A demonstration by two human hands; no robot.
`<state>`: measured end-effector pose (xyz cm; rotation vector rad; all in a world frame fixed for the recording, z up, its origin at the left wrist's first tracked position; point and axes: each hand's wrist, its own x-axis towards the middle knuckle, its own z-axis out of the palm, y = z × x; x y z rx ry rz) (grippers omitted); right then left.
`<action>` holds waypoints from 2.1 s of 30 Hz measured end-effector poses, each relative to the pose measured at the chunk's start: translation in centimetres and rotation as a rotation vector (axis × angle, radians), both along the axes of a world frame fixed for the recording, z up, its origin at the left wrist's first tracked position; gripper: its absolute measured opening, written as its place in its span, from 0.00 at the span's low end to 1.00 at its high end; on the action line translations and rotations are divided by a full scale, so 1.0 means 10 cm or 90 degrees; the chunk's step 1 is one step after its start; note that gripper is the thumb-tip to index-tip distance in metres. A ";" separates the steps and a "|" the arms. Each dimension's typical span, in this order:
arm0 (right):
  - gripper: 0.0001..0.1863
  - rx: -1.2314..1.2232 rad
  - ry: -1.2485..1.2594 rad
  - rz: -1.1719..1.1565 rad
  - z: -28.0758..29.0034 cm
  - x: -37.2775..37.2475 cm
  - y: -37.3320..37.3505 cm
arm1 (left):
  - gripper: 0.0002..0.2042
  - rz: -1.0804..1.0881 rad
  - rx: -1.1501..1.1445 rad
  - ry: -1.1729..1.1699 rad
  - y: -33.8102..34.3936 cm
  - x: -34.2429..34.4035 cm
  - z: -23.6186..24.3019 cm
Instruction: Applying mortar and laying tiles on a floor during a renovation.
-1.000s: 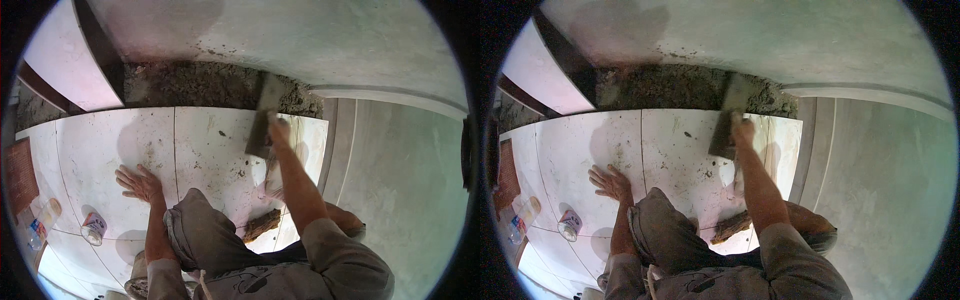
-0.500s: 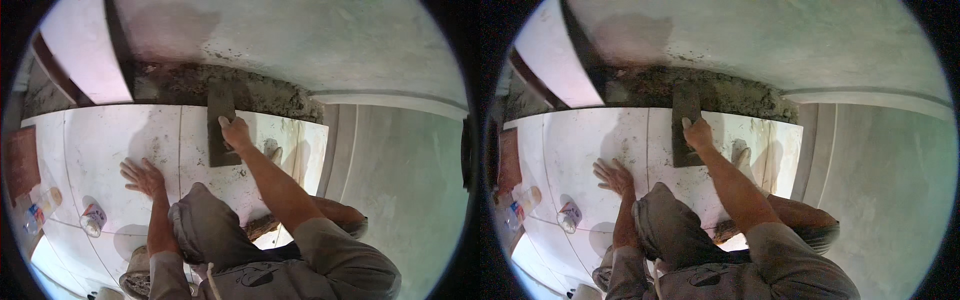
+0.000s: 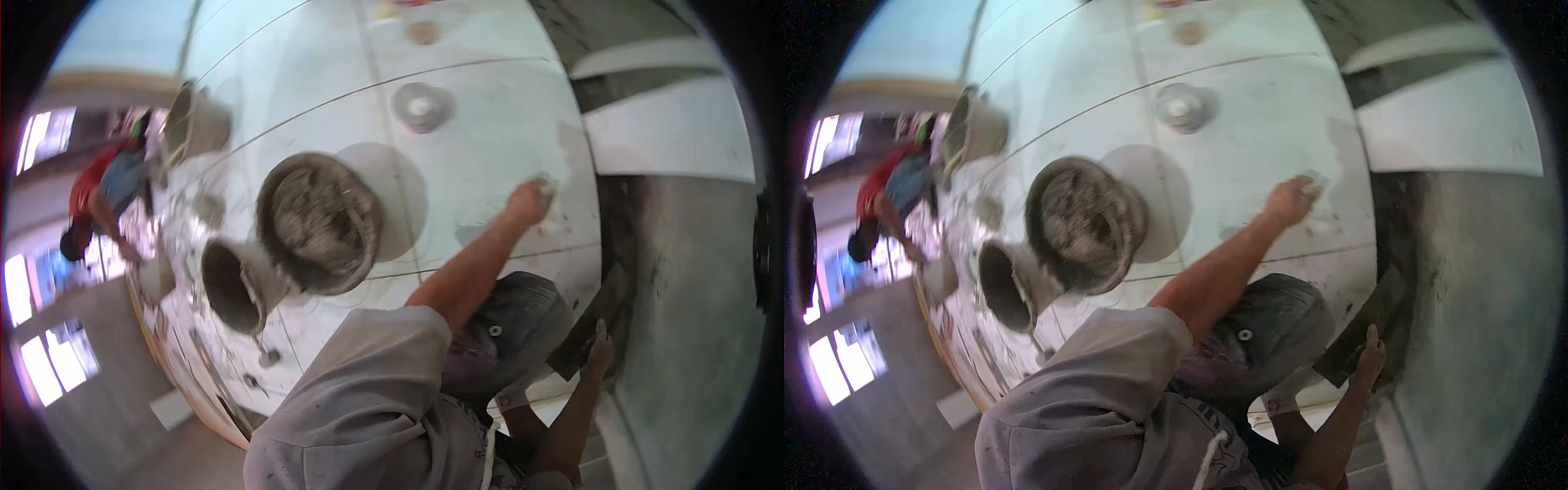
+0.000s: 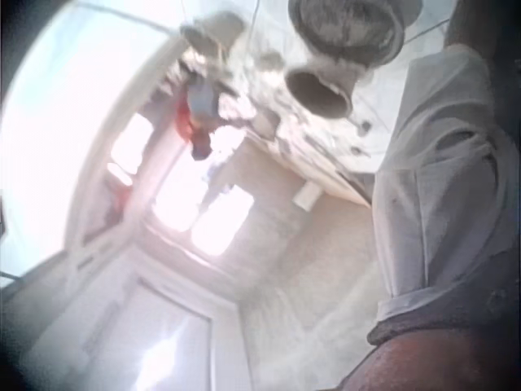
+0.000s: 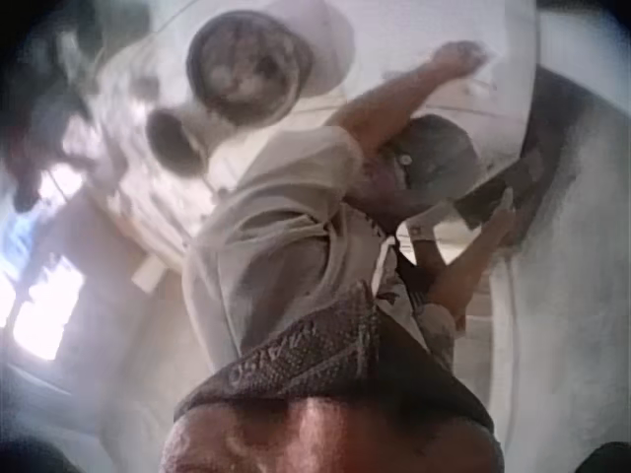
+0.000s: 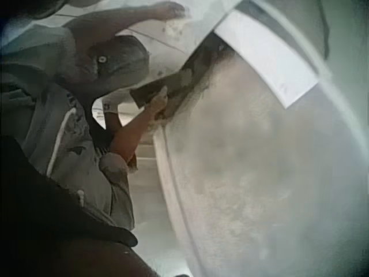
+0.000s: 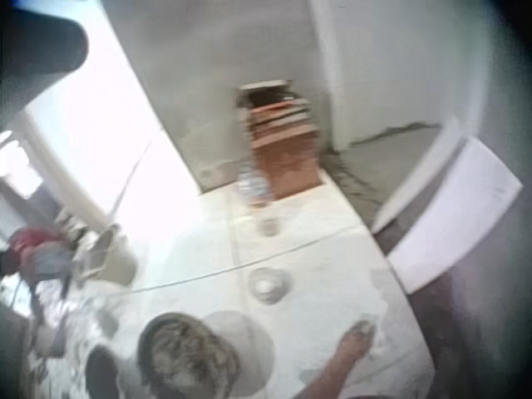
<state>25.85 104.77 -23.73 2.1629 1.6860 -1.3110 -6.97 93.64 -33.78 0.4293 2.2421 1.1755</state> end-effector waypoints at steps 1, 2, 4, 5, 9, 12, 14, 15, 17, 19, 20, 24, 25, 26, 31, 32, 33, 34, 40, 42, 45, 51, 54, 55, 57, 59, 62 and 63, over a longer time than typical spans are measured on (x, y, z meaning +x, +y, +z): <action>0.27 -0.001 0.001 0.022 -0.02 -0.14 -0.03 | 0.21 0.010 0.060 -0.002 -0.11 -0.01 0.22; 0.26 -0.014 0.030 0.042 0.07 -0.33 -0.01 | 0.22 0.024 0.128 0.005 -0.15 -0.04 0.49; 0.24 -0.023 0.061 0.084 0.20 -0.69 -0.10 | 0.22 0.055 0.144 0.022 -0.48 -0.12 0.97; 0.23 -0.019 0.087 0.117 0.24 -0.87 -0.15 | 0.22 0.064 0.155 0.045 -0.68 -0.15 1.17; 0.22 -0.002 0.142 0.293 0.36 -1.56 -0.27 | 0.19 0.171 0.182 0.120 -1.55 -0.17 1.82; 0.23 -0.009 0.169 0.417 0.44 -1.93 -0.27 | 0.16 0.267 0.121 0.276 -2.34 -0.21 2.01; 0.23 0.017 0.194 0.439 0.45 -2.10 -0.33 | 0.13 0.395 0.067 0.459 -2.94 -0.31 1.99; 0.23 0.042 0.246 0.465 0.47 -2.16 -0.37 | 0.13 0.461 0.062 0.542 -3.25 -0.36 1.95; 0.23 0.225 0.249 0.549 0.45 -2.29 -0.52 | 0.18 0.643 0.023 0.425 -3.84 -0.29 1.80; 0.23 0.405 0.332 0.638 0.44 -2.48 -0.66 | 0.15 0.773 -0.213 0.452 -4.39 -0.32 1.56; 0.22 0.393 0.404 0.634 0.42 -2.56 -0.74 | 0.17 0.804 -0.098 0.362 -4.61 -0.25 1.42; 0.14 -0.125 0.349 0.604 0.26 -3.13 -1.10 | 0.20 0.858 0.223 0.089 -4.91 0.00 0.82; 0.13 -0.188 0.382 0.615 0.18 -3.26 -1.23 | 0.20 0.843 0.214 0.071 -4.91 0.04 0.72; 0.12 -0.254 0.389 0.582 0.08 -3.37 -1.42 | 0.21 0.755 -0.021 0.149 -4.87 0.04 0.65; 0.25 -0.444 0.493 0.581 -0.22 -3.75 -2.25 | 0.27 0.779 0.299 0.021 -4.57 0.04 0.76; 0.25 -0.332 0.474 0.634 -0.24 -3.80 -2.39 | 0.28 0.791 0.310 -0.006 -4.50 0.02 0.82; 0.26 -0.193 0.473 0.689 -0.25 -3.84 -2.50 | 0.30 0.810 0.329 -0.030 -4.44 0.01 0.88; 0.25 -0.223 0.483 0.624 -0.26 -3.85 -2.60 | 0.30 0.813 0.318 -0.026 -4.40 -0.01 0.92; 0.25 -0.271 0.525 0.529 -0.26 -3.66 -2.72 | 0.34 0.886 0.275 -0.042 -4.34 0.02 1.02; 0.29 -0.223 0.512 0.562 -0.22 -3.53 -2.66 | 0.35 0.800 0.374 -0.097 -4.35 -0.01 1.03; 0.29 -0.174 0.516 0.487 -0.15 -3.31 -2.47 | 0.34 0.687 0.478 -0.124 -4.25 -0.15 1.04; 0.27 -0.187 0.494 0.312 -0.16 -2.84 -1.79 | 0.33 0.695 0.387 -0.194 -3.50 -0.18 1.06; 0.27 -0.188 0.550 0.232 -0.10 -2.68 -1.42 | 0.32 0.556 0.451 -0.242 -3.06 -0.18 1.17; 0.27 -0.179 0.544 0.229 -0.08 -2.62 -1.30 | 0.31 0.513 0.460 -0.263 -2.93 -0.19 1.20; 0.29 -0.121 0.489 0.193 -0.02 -2.50 -1.06 | 0.31 0.472 0.474 -0.291 -2.68 -0.21 1.22; 0.30 -0.057 0.476 0.157 0.03 -2.39 -0.84 | 0.29 0.334 0.511 -0.326 -2.49 -0.22 1.21; 0.30 -0.114 0.480 0.121 0.10 -2.15 -0.48 | 0.30 0.140 0.425 -0.275 -2.24 -0.27 1.15; 0.30 -0.108 0.514 0.097 0.13 -2.08 -0.39 | 0.32 0.106 0.407 -0.321 -2.14 -0.33 1.13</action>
